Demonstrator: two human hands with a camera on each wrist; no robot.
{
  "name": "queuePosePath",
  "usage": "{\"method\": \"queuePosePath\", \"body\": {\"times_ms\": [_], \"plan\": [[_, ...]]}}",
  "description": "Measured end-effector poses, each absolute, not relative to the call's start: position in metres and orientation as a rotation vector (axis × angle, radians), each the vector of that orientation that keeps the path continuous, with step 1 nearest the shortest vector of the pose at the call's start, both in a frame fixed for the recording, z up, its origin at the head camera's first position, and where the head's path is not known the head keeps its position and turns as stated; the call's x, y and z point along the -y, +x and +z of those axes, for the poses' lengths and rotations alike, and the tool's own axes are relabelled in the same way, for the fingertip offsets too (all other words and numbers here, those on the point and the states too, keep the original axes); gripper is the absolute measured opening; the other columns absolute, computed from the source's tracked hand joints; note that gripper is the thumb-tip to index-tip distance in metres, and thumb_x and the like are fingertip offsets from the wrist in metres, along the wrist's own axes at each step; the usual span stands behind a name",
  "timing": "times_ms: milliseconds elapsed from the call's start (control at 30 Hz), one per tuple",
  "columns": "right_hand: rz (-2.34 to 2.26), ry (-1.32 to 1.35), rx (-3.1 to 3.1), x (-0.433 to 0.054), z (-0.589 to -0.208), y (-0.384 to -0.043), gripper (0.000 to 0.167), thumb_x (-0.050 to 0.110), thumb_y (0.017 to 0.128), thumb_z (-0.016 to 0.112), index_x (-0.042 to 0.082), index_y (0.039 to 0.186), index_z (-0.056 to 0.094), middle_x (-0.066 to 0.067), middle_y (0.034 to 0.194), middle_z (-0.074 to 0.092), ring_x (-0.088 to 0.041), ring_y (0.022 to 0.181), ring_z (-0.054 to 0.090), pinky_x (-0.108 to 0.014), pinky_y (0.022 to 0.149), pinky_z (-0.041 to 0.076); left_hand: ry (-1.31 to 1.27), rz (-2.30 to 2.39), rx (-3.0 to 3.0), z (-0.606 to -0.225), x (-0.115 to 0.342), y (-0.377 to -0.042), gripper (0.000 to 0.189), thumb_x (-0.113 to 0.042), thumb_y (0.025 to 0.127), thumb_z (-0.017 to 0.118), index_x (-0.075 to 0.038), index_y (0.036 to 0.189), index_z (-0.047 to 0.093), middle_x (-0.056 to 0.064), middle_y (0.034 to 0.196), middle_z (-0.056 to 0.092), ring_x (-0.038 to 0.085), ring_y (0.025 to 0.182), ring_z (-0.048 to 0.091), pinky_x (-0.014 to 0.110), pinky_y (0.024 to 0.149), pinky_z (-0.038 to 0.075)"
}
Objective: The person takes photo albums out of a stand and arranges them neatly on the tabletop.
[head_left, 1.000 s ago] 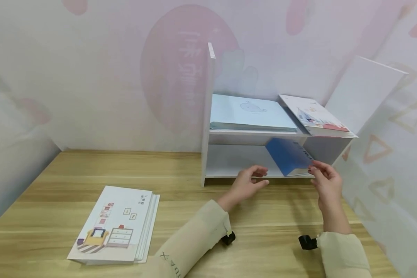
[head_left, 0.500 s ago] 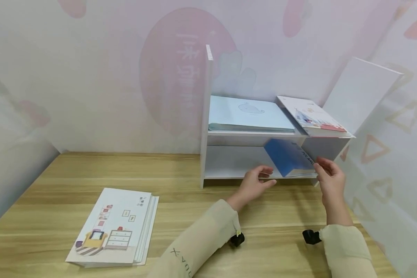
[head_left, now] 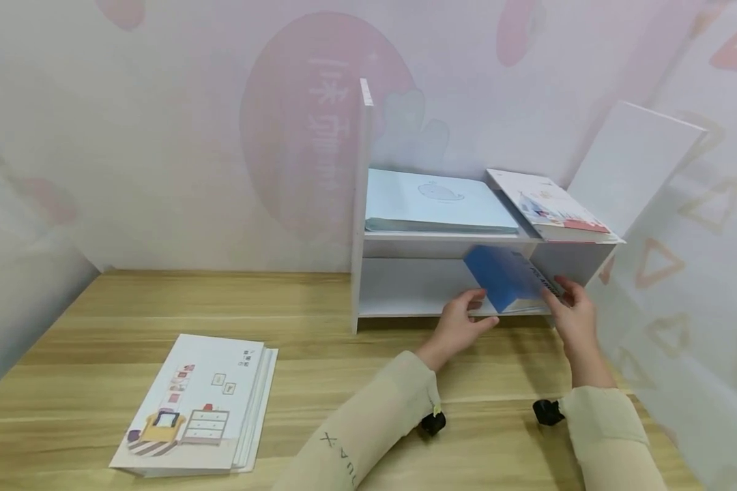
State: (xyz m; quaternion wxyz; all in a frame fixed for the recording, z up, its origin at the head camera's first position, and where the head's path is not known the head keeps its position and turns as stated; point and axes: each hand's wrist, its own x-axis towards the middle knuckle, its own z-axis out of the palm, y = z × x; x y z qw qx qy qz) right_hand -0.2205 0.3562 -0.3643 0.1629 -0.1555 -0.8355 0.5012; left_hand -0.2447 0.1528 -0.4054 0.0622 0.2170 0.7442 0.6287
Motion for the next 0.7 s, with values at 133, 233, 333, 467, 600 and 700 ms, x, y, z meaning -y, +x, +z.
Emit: {"method": "queuePosePath", "body": {"times_ms": [133,233,333,467,600,700], "plan": [[1.323,-0.407,2.387,-0.354,-0.371,-0.226,0.056,0.022,0.098,0.056,-0.005,0.145,0.043,-0.028,0.146,0.044,-0.035,0.132,0.043,-0.02,0.09,0.038,0.612,1.927,-2.228,-0.405,-0.157,-0.245,0.058,-0.018,0.091,0.073,-0.013,0.144,0.051,0.001,0.146,0.054,0.021,0.132,0.054,0.026,0.1,0.051],[1.265,-0.401,2.415,-0.351,-0.374,-0.231,0.055,0.021,0.098,0.055,-0.009,0.143,0.044,-0.033,0.142,0.046,-0.04,0.13,0.044,-0.034,0.097,0.041,0.608,1.925,-2.231,-0.406,-0.157,-0.246,0.058,-0.018,0.092,0.073,-0.014,0.145,0.051,0.001,0.146,0.053,0.02,0.132,0.054,0.028,0.102,0.051],[1.266,-0.418,2.453,-0.351,-0.374,-0.233,0.057,0.022,0.098,0.053,-0.008,0.145,0.041,-0.035,0.144,0.042,-0.044,0.132,0.041,-0.051,0.106,0.038,0.608,1.915,-2.245,-0.407,-0.159,-0.247,0.058,-0.018,0.092,0.072,-0.014,0.145,0.05,0.001,0.146,0.053,0.018,0.132,0.053,0.03,0.103,0.05],[1.27,-0.453,2.468,-0.352,-0.373,-0.234,0.056,0.021,0.098,0.054,-0.007,0.145,0.041,-0.035,0.147,0.039,-0.046,0.139,0.034,-0.055,0.114,0.032,0.607,1.922,-2.253,-0.409,-0.164,-0.249,0.057,-0.017,0.093,0.071,-0.012,0.145,0.05,0.005,0.143,0.056,0.018,0.131,0.055,0.028,0.101,0.051],[1.242,-0.48,2.493,-0.354,-0.374,-0.234,0.055,0.02,0.098,0.055,-0.008,0.143,0.043,-0.034,0.146,0.04,-0.045,0.14,0.032,-0.054,0.117,0.029,0.567,1.939,-2.263,-0.409,-0.168,-0.25,0.056,-0.016,0.092,0.072,-0.01,0.144,0.051,0.008,0.138,0.061,0.018,0.127,0.058,0.025,0.096,0.052],[1.225,-0.503,2.508,-0.353,-0.376,-0.234,0.056,0.02,0.097,0.057,-0.008,0.143,0.042,-0.034,0.146,0.041,-0.046,0.139,0.033,-0.055,0.116,0.029,0.542,1.93,-2.28,-0.409,-0.169,-0.249,0.055,-0.015,0.091,0.072,-0.01,0.143,0.053,0.008,0.137,0.062,0.018,0.126,0.059,0.026,0.095,0.053]]}}
